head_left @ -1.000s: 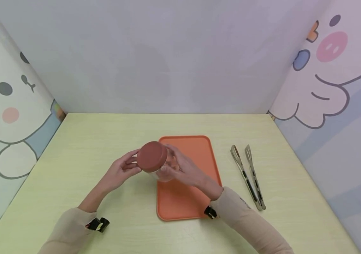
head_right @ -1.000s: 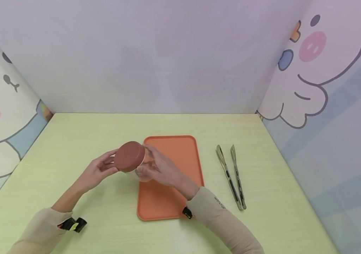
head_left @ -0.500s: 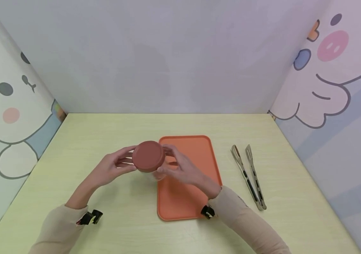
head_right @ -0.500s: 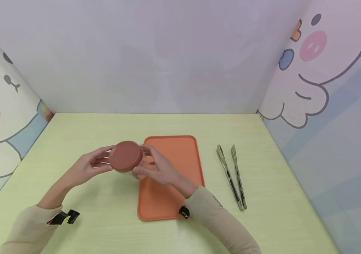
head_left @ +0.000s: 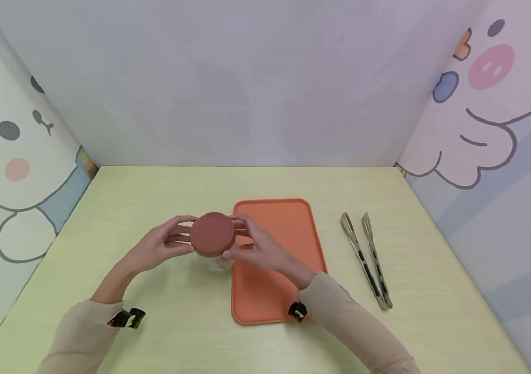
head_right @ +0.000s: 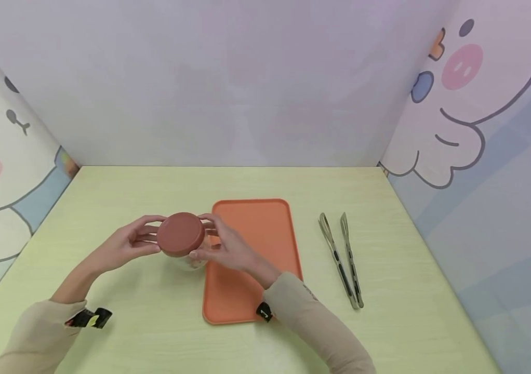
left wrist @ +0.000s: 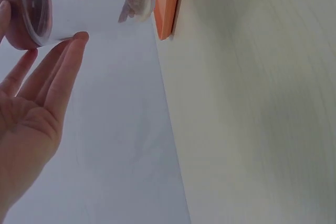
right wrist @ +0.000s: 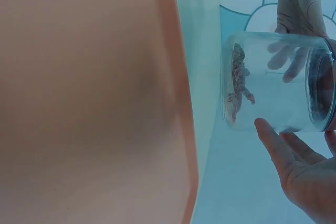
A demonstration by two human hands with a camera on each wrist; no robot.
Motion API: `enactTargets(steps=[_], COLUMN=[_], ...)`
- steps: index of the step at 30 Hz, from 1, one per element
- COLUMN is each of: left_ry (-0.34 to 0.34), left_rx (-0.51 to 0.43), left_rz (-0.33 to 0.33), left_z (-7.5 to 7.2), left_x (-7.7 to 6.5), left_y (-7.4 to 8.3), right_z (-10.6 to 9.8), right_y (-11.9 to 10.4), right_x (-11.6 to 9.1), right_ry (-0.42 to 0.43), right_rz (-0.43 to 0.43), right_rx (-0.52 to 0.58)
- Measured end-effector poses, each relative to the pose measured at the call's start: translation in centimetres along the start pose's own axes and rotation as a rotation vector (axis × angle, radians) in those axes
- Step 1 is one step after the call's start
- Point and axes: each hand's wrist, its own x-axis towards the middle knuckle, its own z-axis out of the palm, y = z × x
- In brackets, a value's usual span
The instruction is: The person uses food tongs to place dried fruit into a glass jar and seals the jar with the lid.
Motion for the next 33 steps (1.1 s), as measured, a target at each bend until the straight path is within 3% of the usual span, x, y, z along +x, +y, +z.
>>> enactTargets(steps=[12, 24, 33], left_ry=[-0.030, -0.039, -0.061], left_rx=[-0.001, 0.015, -0.030], left_rz=[-0.010, -0.026, -0.016], left_z=[-1.3, -2.4, -2.6], left_x=[0.0, -0.3, -0.4], left_y=[-2.3, -3.3, -3.9], right_z=[1.0, 2.0, 2.5], right_y=[1.9, 3.0, 6.1], right_x=[1.6, 2.8, 3.3], right_ry=[0.010, 0.033, 0.045], right_rz=[0.029, 0.034, 0.050], right_rx=[0.075, 0.137, 0.115])
